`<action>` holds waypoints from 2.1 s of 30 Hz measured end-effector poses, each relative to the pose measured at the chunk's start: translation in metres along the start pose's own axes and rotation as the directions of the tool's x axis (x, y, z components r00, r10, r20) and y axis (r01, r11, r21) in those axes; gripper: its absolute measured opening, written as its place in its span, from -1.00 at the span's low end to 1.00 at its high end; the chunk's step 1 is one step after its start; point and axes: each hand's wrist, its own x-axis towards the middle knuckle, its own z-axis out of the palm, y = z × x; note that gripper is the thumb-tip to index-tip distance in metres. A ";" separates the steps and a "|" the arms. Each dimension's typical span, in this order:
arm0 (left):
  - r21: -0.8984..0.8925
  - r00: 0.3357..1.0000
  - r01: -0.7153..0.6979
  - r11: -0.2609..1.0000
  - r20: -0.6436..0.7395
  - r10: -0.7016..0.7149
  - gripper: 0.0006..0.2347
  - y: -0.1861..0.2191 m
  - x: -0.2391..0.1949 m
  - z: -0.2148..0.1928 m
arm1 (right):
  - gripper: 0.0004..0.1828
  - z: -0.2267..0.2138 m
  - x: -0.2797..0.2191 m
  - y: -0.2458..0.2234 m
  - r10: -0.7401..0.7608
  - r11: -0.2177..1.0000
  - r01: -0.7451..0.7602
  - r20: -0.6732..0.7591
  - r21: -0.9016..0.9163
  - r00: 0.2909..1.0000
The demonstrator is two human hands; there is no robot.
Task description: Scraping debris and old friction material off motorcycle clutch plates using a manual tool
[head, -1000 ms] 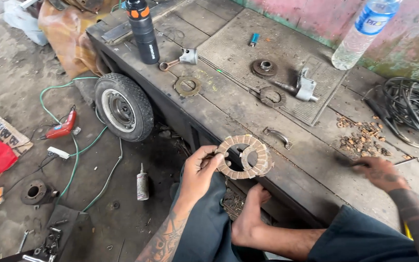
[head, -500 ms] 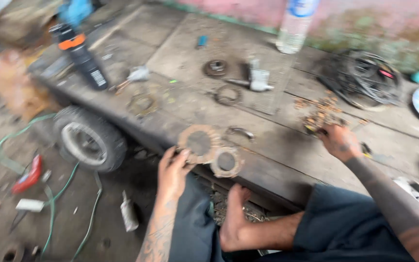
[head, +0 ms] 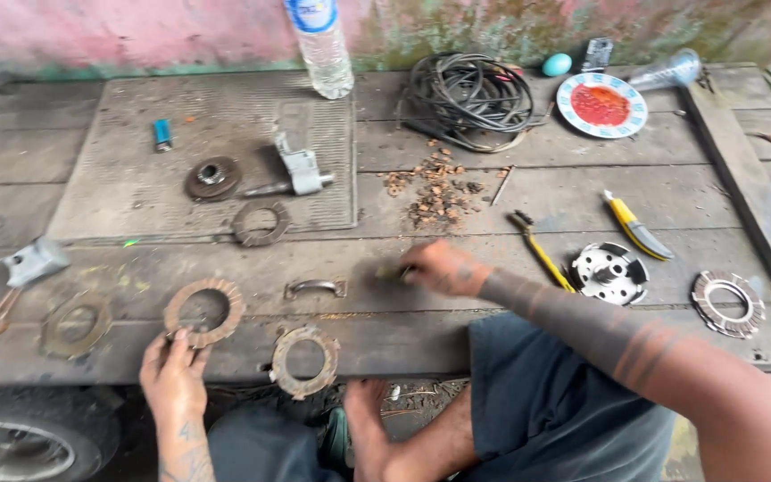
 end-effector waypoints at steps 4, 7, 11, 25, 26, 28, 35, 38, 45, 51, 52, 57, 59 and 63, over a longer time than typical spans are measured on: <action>0.050 0.992 -0.122 0.991 -0.025 0.123 -0.80 -0.017 0.018 -0.004 | -0.65 0.022 0.016 0.040 0.258 0.937 -0.273 -0.097 -0.215 0.961; 0.224 0.973 -0.210 0.952 -0.048 0.226 -0.80 -0.022 0.017 -0.004 | -0.66 -0.050 0.008 0.032 0.168 0.985 -0.159 -0.145 0.072 0.975; 0.263 0.951 -0.250 0.932 -0.113 0.287 -0.82 -0.039 0.027 -0.005 | -0.86 -0.023 0.006 0.040 -0.196 0.948 0.170 0.074 0.269 0.978; 0.435 0.772 -0.580 0.688 0.026 0.634 -0.62 -0.024 -0.007 0.027 | -0.73 -0.091 -0.023 0.084 0.249 0.965 -0.217 0.248 -0.150 0.936; 0.445 0.771 -0.570 0.690 0.001 0.636 -0.62 -0.026 -0.006 0.029 | -0.73 -0.066 -0.036 0.124 0.229 0.969 -0.193 0.262 -0.154 0.937; 0.575 0.746 -0.524 0.628 -0.045 0.664 -0.61 -0.032 -0.003 0.030 | -0.81 -0.018 -0.052 0.193 0.103 0.986 -0.066 0.251 -0.152 0.962; 0.633 0.725 -0.496 0.594 -0.074 0.684 -0.64 -0.015 -0.020 0.048 | -0.68 -0.079 -0.042 0.121 0.372 0.928 -0.358 0.174 -0.108 0.912; 0.618 0.733 -0.490 0.615 -0.089 0.674 -0.63 -0.011 -0.023 0.051 | -0.61 -0.064 -0.035 0.105 0.444 0.864 -0.410 0.061 -0.293 0.894; 0.694 0.721 -0.452 0.560 -0.085 0.688 -0.65 -0.018 -0.018 0.043 | -0.77 0.019 0.013 0.064 0.248 0.945 -0.242 -0.001 -0.221 0.969; 0.688 0.752 -0.433 0.583 -0.082 0.654 -0.66 -0.018 -0.009 0.039 | -0.76 -0.018 0.003 0.075 0.272 0.949 -0.269 -0.009 -0.164 0.962; 0.683 0.770 -0.421 0.597 -0.079 0.633 -0.65 -0.021 -0.013 0.038 | -0.76 -0.017 -0.005 0.069 0.261 0.957 -0.247 0.080 -0.152 0.962; 0.684 0.771 -0.427 0.592 -0.067 0.634 -0.65 -0.018 -0.011 0.039 | -0.74 -0.053 -0.007 0.066 0.411 0.865 -0.379 0.031 -0.327 0.911; 0.697 0.773 -0.416 0.585 -0.069 0.631 -0.65 -0.017 -0.015 0.037 | -0.74 -0.052 -0.017 0.080 0.370 0.914 -0.347 0.076 -0.212 0.926; 0.679 0.760 -0.438 0.589 -0.072 0.646 -0.65 -0.024 -0.012 0.035 | -0.70 -0.027 -0.004 0.122 0.326 0.888 -0.303 0.008 -0.346 0.945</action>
